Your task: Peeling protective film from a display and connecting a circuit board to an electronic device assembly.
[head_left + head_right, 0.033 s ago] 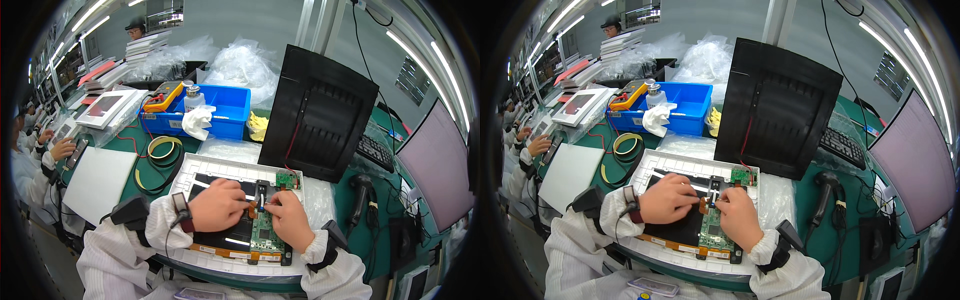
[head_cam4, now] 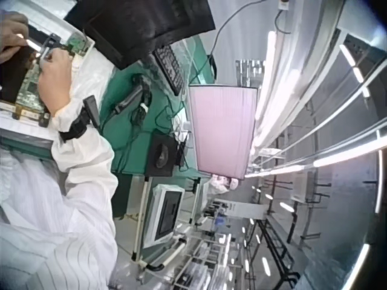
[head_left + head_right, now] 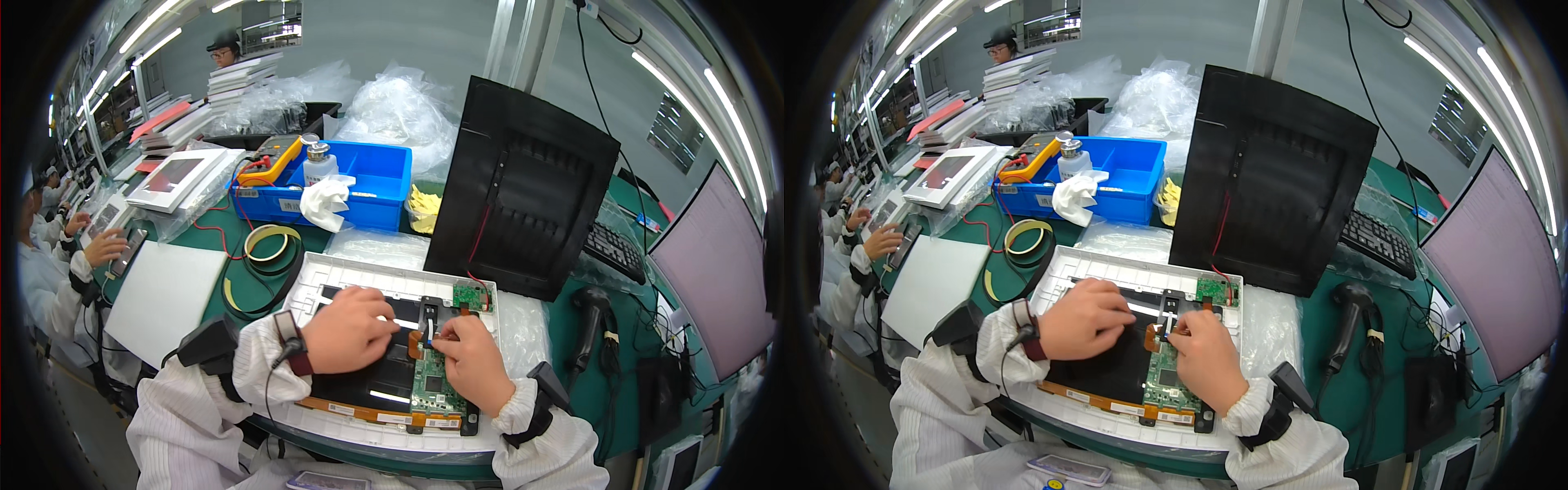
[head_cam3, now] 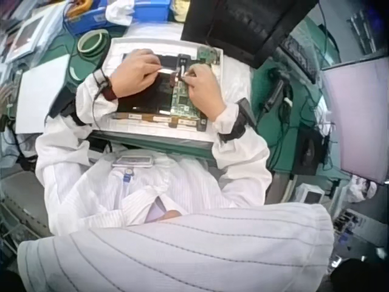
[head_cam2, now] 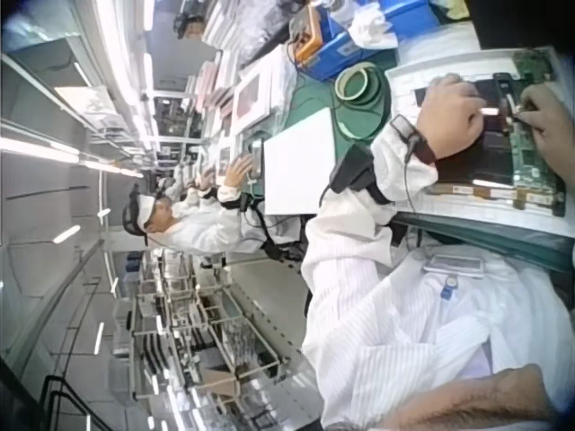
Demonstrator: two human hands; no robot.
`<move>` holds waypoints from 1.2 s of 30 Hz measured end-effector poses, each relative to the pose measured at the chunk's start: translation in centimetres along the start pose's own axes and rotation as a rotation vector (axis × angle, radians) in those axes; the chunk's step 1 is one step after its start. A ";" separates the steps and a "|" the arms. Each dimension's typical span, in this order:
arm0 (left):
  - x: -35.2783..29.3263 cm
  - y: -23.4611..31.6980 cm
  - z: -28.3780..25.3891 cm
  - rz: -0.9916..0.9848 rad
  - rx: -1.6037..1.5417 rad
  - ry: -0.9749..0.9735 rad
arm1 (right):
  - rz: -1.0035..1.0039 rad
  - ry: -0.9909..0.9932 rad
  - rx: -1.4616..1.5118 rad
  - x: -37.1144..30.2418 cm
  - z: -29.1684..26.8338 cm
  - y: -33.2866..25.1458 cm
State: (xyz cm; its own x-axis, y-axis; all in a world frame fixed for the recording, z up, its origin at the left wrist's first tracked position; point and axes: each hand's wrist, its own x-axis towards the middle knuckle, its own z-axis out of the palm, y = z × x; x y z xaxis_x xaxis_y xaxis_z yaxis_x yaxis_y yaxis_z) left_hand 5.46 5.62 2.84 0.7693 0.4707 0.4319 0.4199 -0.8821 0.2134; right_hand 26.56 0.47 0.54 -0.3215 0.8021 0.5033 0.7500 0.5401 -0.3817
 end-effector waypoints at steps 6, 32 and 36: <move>-1.4 -7.9 -4.1 -0.353 0.119 0.349 | -0.106 -0.137 -0.188 -0.4 -0.7 -0.4; -12.5 -9.2 -6.2 -1.089 0.568 -0.149 | -0.044 0.033 -0.032 0.1 -0.3 -0.6; -13.3 -9.7 -5.5 -1.134 0.343 0.092 | -0.040 0.052 -0.021 -0.1 -0.3 -0.8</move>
State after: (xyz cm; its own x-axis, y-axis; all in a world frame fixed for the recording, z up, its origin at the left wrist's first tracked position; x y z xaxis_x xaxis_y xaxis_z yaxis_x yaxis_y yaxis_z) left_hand -11.49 7.89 -0.15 -0.1562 0.9647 0.2119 0.9567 0.0944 0.2752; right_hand 26.11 -0.09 1.02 -0.3211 0.7653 0.5579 0.7494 0.5655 -0.3445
